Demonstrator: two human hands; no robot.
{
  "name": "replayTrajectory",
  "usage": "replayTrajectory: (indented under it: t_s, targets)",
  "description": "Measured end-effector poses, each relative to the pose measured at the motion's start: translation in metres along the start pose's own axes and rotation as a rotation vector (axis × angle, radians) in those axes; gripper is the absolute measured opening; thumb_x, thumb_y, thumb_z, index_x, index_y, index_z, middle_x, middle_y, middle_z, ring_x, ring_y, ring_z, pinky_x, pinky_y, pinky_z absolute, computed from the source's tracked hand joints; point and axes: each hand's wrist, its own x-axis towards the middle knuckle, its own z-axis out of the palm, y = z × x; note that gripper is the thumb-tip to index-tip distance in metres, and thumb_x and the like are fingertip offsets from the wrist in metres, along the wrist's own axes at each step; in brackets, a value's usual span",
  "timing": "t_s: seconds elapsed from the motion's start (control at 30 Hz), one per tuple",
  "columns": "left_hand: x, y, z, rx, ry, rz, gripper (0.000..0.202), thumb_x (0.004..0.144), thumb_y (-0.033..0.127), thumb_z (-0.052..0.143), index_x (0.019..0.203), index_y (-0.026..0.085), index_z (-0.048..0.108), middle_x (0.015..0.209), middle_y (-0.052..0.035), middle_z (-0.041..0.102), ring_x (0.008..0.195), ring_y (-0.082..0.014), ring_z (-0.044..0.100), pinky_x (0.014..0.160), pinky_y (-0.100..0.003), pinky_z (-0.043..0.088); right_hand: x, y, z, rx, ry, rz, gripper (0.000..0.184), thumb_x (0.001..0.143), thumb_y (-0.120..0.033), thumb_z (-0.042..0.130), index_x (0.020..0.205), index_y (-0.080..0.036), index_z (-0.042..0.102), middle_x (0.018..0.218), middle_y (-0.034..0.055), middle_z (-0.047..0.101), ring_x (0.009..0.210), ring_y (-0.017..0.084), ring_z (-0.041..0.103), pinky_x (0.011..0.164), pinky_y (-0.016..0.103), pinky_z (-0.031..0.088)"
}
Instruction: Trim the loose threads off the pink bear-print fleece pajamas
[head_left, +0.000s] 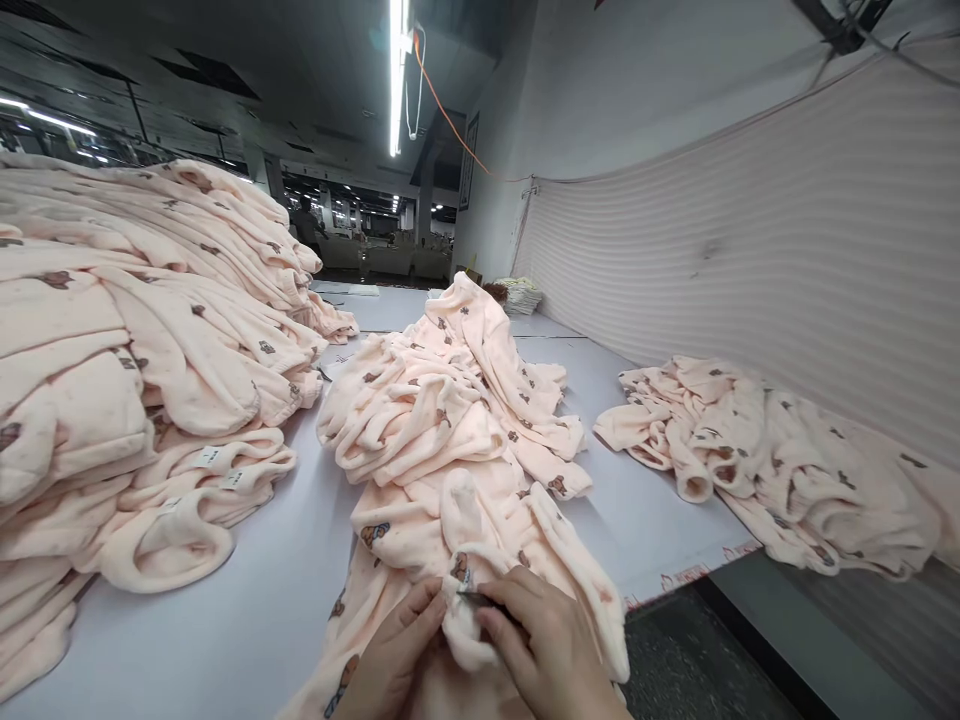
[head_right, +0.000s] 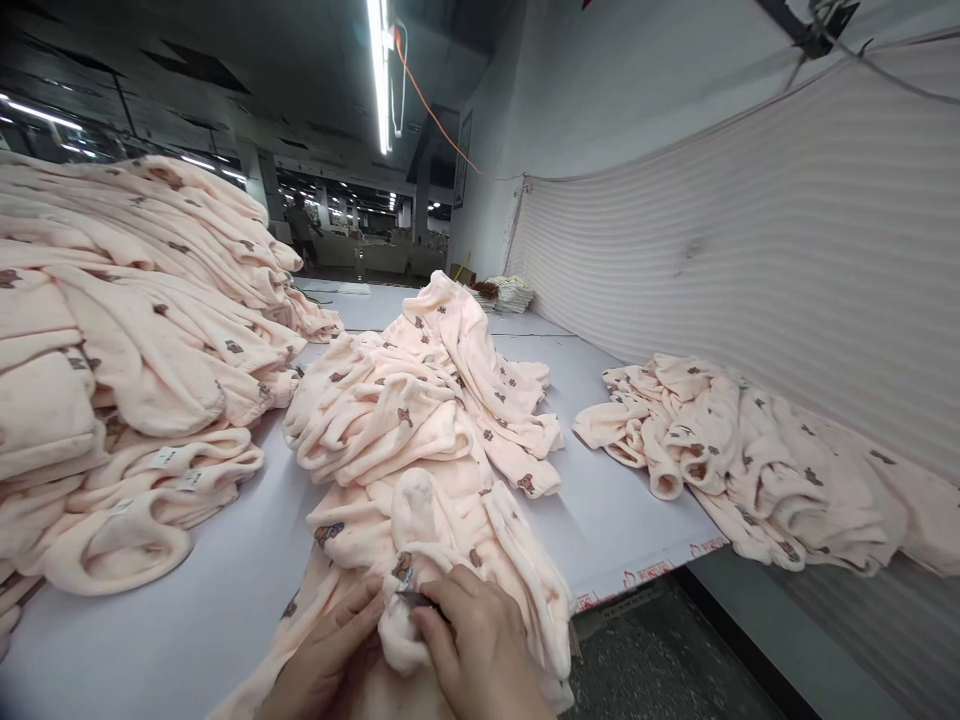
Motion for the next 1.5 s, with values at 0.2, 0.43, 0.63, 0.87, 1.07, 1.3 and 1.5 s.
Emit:
replayTrajectory:
  t_s: [0.2, 0.43, 0.63, 0.87, 1.07, 1.3, 1.5]
  targets:
    - [0.005, -0.004, -0.01, 0.134, 0.022, 0.049, 0.026, 0.074, 0.041, 0.071, 0.086, 0.018, 0.067, 0.083, -0.0051, 0.069, 0.089, -0.0234, 0.062, 0.081, -0.034, 0.045, -0.003, 0.006, 0.0, -0.004, 0.034, -0.06, 0.025, 0.083, -0.024, 0.06, 0.108, -0.027, 0.063, 0.091, 0.002, 0.067, 0.08, 0.019, 0.063, 0.069, 0.026, 0.046]
    - [0.009, -0.008, -0.021, 0.234, 0.02, 0.065, 0.023, 0.079, 0.04, 0.067, 0.078, 0.017, 0.064, 0.072, -0.0015, 0.063, 0.071, -0.0154, 0.054, 0.071, -0.028, 0.041, -0.003, 0.002, 0.002, -0.016, 0.077, -0.023, 0.02, 0.088, -0.026, 0.054, 0.104, -0.028, 0.065, 0.092, 0.002, 0.068, 0.082, 0.018, 0.064, 0.068, 0.024, 0.046]
    - [0.011, -0.007, -0.02, 0.302, 0.016, 0.065, 0.028, 0.078, 0.044, 0.067, 0.074, 0.017, 0.061, 0.07, -0.0004, 0.061, 0.07, -0.0157, 0.052, 0.069, -0.028, 0.039, -0.004, 0.003, -0.003, -0.007, 0.044, 0.011, 0.02, 0.085, -0.026, 0.057, 0.103, -0.028, 0.066, 0.09, 0.002, 0.067, 0.08, 0.019, 0.064, 0.068, 0.025, 0.045]
    - [0.006, -0.001, -0.006, 0.291, 0.025, 0.042, 0.03, 0.071, 0.046, 0.074, 0.07, 0.018, 0.062, 0.067, 0.0, 0.062, 0.067, -0.0143, 0.05, 0.065, -0.025, 0.039, -0.002, 0.005, -0.001, 0.089, 0.048, 0.075, 0.019, 0.085, -0.029, 0.055, 0.097, -0.029, 0.07, 0.085, 0.0019, 0.067, 0.078, 0.02, 0.063, 0.065, 0.026, 0.045]
    - [0.006, 0.0, -0.003, 0.439, 0.089, 0.019, 0.032, 0.07, 0.048, 0.073, 0.075, 0.017, 0.064, 0.063, 0.0021, 0.059, 0.059, -0.0117, 0.048, 0.057, -0.022, 0.036, -0.004, 0.013, -0.01, 0.37, 0.137, 0.253, 0.02, 0.086, -0.034, 0.056, 0.088, -0.021, 0.07, 0.083, 0.0032, 0.067, 0.08, 0.019, 0.061, 0.071, 0.027, 0.045]
    - [0.011, 0.011, 0.011, 0.442, 0.055, -0.032, 0.028, 0.074, 0.043, 0.071, 0.074, 0.016, 0.061, 0.069, -0.0004, 0.063, 0.068, -0.0141, 0.055, 0.066, -0.025, 0.043, -0.013, 0.016, 0.005, 0.279, 0.066, 0.271, 0.013, 0.081, -0.029, 0.06, 0.073, -0.019, 0.058, 0.069, -0.0022, 0.056, 0.068, 0.016, 0.053, 0.062, 0.023, 0.037]
    - [0.03, 0.029, 0.008, 0.372, 0.015, -0.057, 0.037, 0.079, 0.044, 0.066, 0.062, 0.019, 0.045, 0.046, 0.0096, 0.039, 0.039, -0.0036, 0.024, 0.041, -0.018, 0.021, -0.023, 0.023, -0.003, 0.402, 0.268, 0.335, 0.025, 0.089, -0.042, 0.05, 0.078, -0.02, 0.053, 0.071, -0.0023, 0.053, 0.071, 0.016, 0.054, 0.066, 0.023, 0.041]
